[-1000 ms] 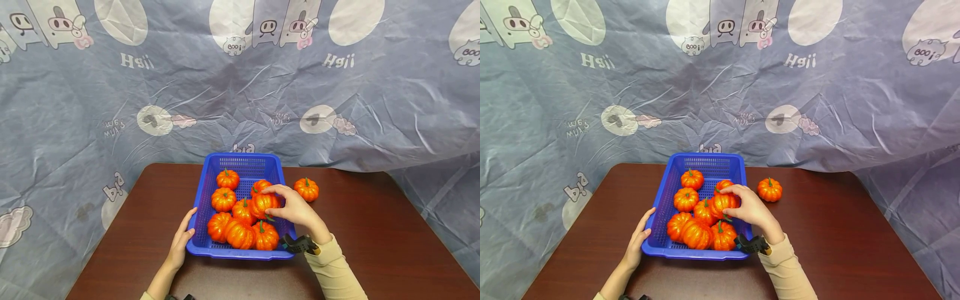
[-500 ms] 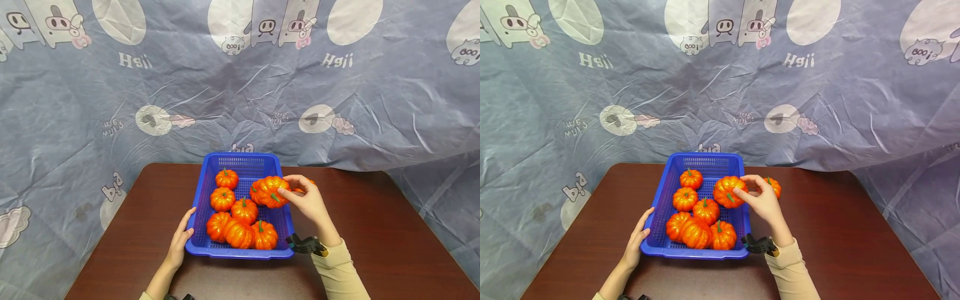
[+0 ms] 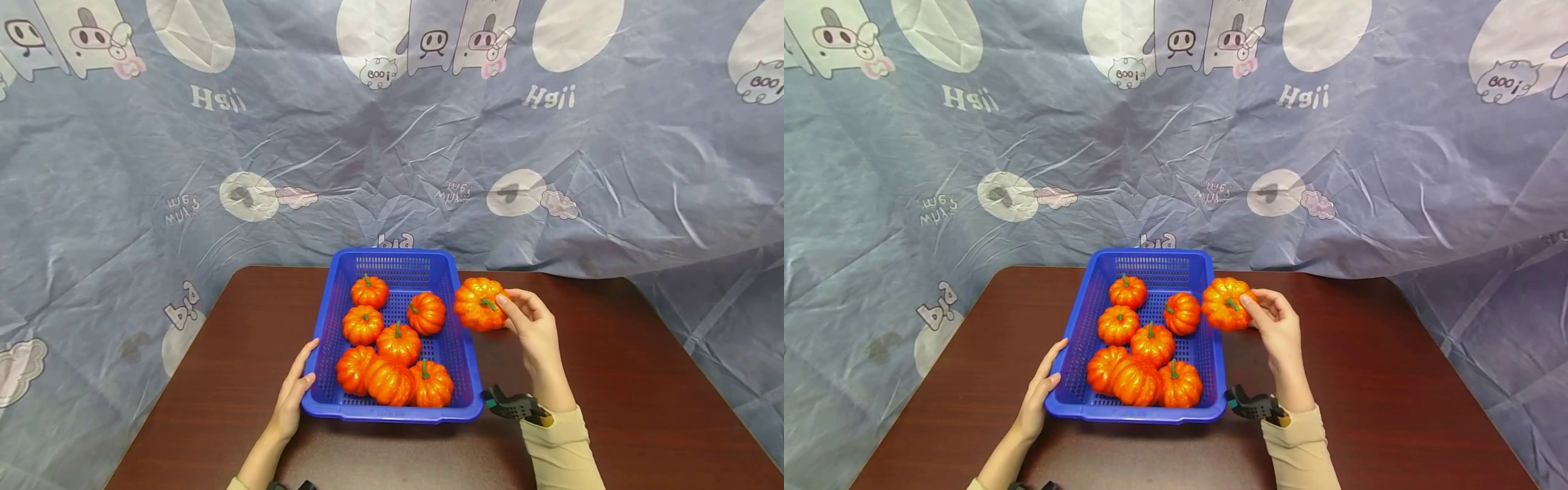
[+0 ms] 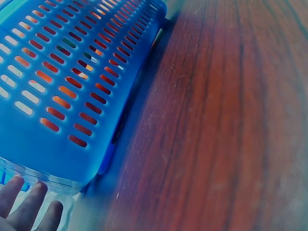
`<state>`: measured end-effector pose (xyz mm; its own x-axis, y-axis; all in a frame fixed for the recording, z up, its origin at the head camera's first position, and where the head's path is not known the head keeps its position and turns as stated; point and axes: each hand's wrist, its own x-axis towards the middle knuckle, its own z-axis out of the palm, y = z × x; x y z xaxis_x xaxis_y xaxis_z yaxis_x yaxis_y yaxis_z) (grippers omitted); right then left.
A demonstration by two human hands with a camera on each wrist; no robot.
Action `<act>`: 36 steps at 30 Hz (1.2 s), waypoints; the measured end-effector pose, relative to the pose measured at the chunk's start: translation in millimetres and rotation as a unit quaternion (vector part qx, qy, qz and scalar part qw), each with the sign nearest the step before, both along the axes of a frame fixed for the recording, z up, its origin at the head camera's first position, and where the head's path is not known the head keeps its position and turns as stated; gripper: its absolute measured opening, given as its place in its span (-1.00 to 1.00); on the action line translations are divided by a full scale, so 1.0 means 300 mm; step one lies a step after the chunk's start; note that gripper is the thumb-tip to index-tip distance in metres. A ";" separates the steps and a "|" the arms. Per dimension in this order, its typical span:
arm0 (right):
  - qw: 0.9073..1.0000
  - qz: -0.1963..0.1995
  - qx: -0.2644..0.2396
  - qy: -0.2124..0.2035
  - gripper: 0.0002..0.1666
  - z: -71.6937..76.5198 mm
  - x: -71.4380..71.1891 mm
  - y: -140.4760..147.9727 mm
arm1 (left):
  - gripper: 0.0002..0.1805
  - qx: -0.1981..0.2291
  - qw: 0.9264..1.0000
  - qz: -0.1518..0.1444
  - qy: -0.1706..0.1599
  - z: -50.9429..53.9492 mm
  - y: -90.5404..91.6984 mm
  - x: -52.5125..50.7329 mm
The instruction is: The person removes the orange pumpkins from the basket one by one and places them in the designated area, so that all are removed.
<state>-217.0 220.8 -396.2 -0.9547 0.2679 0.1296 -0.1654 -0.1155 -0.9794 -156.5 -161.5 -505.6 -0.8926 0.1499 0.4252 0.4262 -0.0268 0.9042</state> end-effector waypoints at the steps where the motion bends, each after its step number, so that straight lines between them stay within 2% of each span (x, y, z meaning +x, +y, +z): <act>1: 1.000 -0.012 -0.016 -0.004 -0.89 -0.004 0.001 0.007 | -0.42 0.000 1.000 0.000 0.000 0.001 0.000 0.000; 5: 0.996 -0.043 -0.077 0.010 -0.90 -0.029 0.000 0.036 | -0.42 -0.004 1.000 0.003 -0.005 0.001 0.000 0.002; 8: 0.993 -0.057 -0.095 0.036 -0.86 -0.058 -0.009 0.063 | -0.42 -0.004 1.000 0.005 -0.007 -0.001 -0.001 0.002; 11: 0.989 -0.060 -0.122 0.065 -0.79 -0.124 -0.040 0.121 | -0.42 -0.001 1.000 0.003 -0.005 -0.001 -0.002 0.002; 15: 0.984 -0.100 -0.136 0.052 -0.69 -0.198 -0.078 0.192 | -0.42 -0.001 1.000 0.000 -0.006 -0.002 -0.002 0.003; 18: 0.983 -0.134 -0.124 0.020 -0.62 -0.259 -0.110 0.247 | -0.42 0.000 1.000 -0.001 -0.005 -0.002 -0.001 0.003; 22: 0.977 -0.157 -0.142 0.007 -0.53 -0.398 -0.185 0.348 | -0.42 -0.004 1.000 0.003 -0.006 -0.003 -0.001 0.004; 24: 0.974 -0.172 -0.151 -0.004 -0.46 -0.447 -0.210 0.381 | -0.42 -0.006 1.000 0.005 -0.007 -0.003 -0.001 0.005; 26: 0.970 -0.186 -0.155 -0.014 -0.41 -0.473 -0.219 0.400 | -0.42 -0.007 1.000 0.007 -0.008 -0.004 -0.001 0.005; 28: 0.967 -0.203 -0.151 -0.029 -0.39 -0.482 -0.214 0.407 | -0.42 -0.008 1.000 0.005 -0.009 -0.005 -0.001 0.005; 30: 0.965 -0.216 -0.143 -0.048 -0.40 -0.469 -0.192 0.401 | -0.41 -0.008 1.000 0.003 -0.009 -0.005 -0.001 0.004; 32: 0.961 -0.228 -0.141 -0.066 -0.44 -0.434 -0.160 0.383 | -0.41 -0.005 1.000 0.000 -0.013 -0.005 -0.001 0.004; 36: 0.957 -0.247 -0.110 -0.105 -0.52 -0.332 -0.088 0.327 | -0.41 -0.004 1.000 -0.002 -0.013 -0.005 -0.002 0.003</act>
<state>-243.4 318.7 -495.9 -0.7039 0.6917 -0.1616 -0.0559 -0.2808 -0.9581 -155.8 -162.1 -507.2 -0.9026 0.1575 0.4005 0.4023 -0.0217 0.9152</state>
